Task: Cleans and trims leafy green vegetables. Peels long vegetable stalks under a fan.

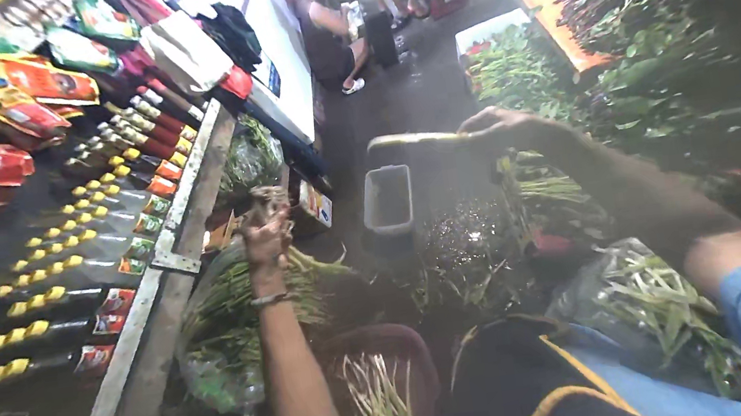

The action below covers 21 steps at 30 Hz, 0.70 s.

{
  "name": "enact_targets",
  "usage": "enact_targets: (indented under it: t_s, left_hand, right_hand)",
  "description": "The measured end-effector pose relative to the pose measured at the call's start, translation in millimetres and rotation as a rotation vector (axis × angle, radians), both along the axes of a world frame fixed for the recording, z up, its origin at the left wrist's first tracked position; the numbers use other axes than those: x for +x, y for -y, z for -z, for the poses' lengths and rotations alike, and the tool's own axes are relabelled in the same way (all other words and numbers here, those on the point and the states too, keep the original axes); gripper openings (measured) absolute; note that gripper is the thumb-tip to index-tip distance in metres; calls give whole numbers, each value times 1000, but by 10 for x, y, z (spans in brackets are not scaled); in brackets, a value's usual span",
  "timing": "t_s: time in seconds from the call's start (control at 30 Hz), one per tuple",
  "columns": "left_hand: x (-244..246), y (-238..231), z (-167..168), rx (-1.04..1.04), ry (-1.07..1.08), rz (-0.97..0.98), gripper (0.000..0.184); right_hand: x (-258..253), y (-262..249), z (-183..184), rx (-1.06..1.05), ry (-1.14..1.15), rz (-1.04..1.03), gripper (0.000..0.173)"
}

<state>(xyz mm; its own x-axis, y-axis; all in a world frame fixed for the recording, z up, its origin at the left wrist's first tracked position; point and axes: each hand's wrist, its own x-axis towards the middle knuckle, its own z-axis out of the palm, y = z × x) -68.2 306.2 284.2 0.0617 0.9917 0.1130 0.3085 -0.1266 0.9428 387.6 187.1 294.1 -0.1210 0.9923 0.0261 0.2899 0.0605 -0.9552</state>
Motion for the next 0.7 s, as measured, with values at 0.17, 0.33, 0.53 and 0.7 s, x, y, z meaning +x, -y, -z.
enact_targets:
  t_s: [0.17,0.33,0.53,0.7]
  left_hand:
    - [364,-26,-131,-76,359,95,11]
    - [1080,-180,558,-11,218,473,23]
    - [2138,15,835,-272,153,606,18]
    - [2545,94,839,-424,121,729,12]
  right_hand:
    - [222,-99,166,-69,-422,336,20]
    - [92,-172,498,-104,-704,567,20]
    - [-170,-222,760,-183,-691,777,27]
    - [-413,-262,888,-89,-669,800,21]
